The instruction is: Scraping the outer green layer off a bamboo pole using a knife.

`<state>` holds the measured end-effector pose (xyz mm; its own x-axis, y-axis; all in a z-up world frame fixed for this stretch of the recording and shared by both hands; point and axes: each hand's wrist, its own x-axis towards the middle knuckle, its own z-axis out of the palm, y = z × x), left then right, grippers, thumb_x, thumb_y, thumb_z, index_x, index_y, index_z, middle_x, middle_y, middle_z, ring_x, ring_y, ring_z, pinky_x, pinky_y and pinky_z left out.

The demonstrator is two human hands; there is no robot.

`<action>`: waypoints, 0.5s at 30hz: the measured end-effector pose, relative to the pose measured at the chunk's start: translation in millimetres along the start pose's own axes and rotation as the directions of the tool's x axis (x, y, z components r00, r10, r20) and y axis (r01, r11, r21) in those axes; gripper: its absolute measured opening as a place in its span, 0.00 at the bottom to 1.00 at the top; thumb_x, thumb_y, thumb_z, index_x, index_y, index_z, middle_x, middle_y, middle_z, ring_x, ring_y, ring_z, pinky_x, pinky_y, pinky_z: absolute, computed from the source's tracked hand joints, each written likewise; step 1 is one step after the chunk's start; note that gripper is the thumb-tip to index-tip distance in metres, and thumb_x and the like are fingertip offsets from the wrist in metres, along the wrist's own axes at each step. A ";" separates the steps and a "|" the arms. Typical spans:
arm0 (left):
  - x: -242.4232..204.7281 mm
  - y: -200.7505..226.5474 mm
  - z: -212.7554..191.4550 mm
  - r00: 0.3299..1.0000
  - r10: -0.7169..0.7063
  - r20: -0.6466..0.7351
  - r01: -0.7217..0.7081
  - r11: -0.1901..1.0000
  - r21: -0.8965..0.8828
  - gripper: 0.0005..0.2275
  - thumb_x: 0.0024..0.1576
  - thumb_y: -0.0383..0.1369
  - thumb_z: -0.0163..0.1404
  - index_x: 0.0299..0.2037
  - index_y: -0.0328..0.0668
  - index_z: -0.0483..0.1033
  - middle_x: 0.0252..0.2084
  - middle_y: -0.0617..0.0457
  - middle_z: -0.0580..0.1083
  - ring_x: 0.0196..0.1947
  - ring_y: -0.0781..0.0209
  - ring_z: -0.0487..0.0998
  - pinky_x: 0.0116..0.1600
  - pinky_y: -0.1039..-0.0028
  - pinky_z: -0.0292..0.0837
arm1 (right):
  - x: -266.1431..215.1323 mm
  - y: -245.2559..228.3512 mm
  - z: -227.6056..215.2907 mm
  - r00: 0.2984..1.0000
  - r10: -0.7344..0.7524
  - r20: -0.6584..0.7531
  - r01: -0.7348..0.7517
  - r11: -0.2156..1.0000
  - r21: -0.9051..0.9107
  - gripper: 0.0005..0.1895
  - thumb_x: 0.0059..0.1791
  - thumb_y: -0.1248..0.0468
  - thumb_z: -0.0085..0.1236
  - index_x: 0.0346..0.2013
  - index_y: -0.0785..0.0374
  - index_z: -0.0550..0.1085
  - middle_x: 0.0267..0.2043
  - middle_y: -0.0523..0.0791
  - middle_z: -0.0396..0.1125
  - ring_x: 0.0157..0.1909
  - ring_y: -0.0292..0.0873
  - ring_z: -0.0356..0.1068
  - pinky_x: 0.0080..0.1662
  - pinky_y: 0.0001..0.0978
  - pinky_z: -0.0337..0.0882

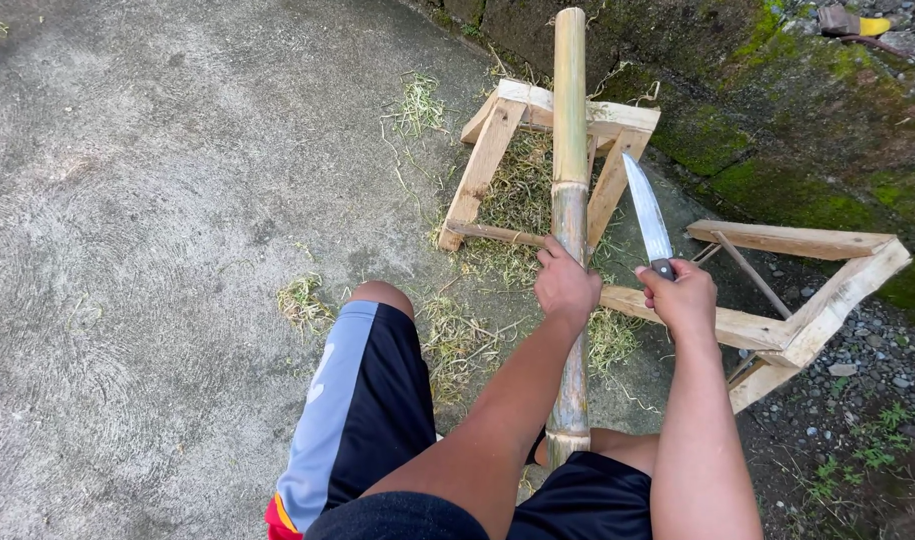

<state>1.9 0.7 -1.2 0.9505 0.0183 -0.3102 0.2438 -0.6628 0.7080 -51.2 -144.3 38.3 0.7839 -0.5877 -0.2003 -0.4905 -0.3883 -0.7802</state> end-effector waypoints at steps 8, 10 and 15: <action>1.0 -2.5 4.4 1.000 0.009 -0.017 -0.009 1.000 -0.020 0.43 0.49 0.39 0.62 0.69 0.30 0.45 0.55 0.36 0.65 0.46 0.42 0.79 0.49 0.61 0.77 | 0.8 -0.7 0.7 1.000 0.006 -0.006 -0.006 1.000 0.013 0.12 0.45 0.61 0.69 0.36 0.68 0.78 0.23 0.43 0.70 0.22 0.33 0.68 0.26 0.27 0.68; 1.5 -2.1 6.0 1.000 0.014 -0.018 -0.015 1.000 -0.020 0.42 0.50 0.39 0.61 0.69 0.31 0.46 0.55 0.36 0.66 0.45 0.42 0.79 0.49 0.61 0.77 | 0.7 -4.2 0.8 1.000 0.023 -0.017 -0.023 1.000 0.020 0.13 0.45 0.61 0.69 0.35 0.68 0.78 0.23 0.43 0.69 0.21 0.33 0.67 0.25 0.27 0.67; 8.5 -7.5 9.0 0.996 -0.063 0.067 0.071 0.991 -0.114 0.33 0.67 0.53 0.39 0.70 0.30 0.51 0.54 0.32 0.67 0.40 0.41 0.82 0.43 0.56 0.78 | -2.3 -15.9 11.1 1.000 0.000 -0.030 0.002 0.998 0.065 0.18 0.45 0.57 0.72 0.31 0.66 0.72 0.21 0.42 0.67 0.19 0.32 0.64 0.22 0.27 0.64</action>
<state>6.5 -0.9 -14.8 0.9182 0.0101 -0.3961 0.3307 -0.5700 0.7521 -40.9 -128.9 44.6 0.7725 -0.6082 -0.1824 -0.4628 -0.3425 -0.8176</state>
